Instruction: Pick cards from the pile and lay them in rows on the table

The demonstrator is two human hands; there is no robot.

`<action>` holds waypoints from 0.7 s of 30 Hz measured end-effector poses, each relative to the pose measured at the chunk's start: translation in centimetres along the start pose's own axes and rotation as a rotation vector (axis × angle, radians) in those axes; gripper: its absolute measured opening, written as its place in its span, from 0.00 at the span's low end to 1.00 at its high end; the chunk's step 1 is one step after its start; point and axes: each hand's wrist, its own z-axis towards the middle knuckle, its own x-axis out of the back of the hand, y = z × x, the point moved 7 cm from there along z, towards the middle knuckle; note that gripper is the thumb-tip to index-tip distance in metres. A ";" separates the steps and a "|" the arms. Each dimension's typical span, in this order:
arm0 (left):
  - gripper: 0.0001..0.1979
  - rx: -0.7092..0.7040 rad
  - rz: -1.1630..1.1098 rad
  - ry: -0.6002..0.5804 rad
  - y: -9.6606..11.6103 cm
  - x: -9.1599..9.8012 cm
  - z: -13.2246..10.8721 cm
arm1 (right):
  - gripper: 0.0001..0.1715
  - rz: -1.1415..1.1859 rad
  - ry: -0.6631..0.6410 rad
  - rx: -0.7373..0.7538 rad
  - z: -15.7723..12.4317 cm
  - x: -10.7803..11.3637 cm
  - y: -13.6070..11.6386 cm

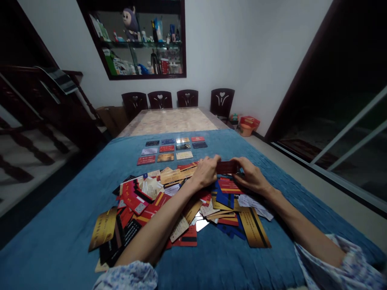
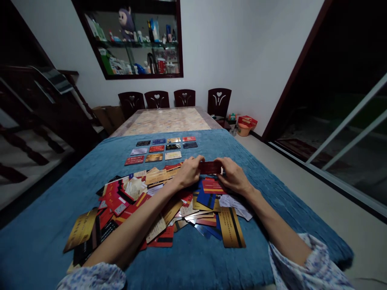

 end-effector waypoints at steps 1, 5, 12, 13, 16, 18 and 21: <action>0.20 0.002 0.003 0.002 0.0 -0.1 0.0 | 0.25 -0.006 0.000 0.000 0.0 0.0 0.0; 0.18 0.008 0.039 0.023 -0.1 0.1 0.0 | 0.26 -0.041 0.030 0.022 -0.2 0.0 0.2; 0.18 -0.031 0.152 0.008 0.5 0.8 -0.2 | 0.27 -0.080 0.045 0.074 -0.4 0.0 0.3; 0.18 -0.040 0.173 0.004 0.6 0.8 -0.2 | 0.27 -0.083 0.044 0.076 -0.4 0.0 0.3; 0.16 -0.064 0.238 -0.019 0.9 0.9 0.1 | 0.26 -0.088 0.048 0.081 -0.3 0.2 0.2; 0.13 -0.081 0.278 -0.031 1.1 1.0 0.3 | 0.26 -0.089 0.052 0.085 -0.3 0.4 0.0; 0.13 -0.104 0.325 -0.042 1.2 1.4 0.4 | 0.25 -0.086 0.052 0.094 0.0 0.5 -0.4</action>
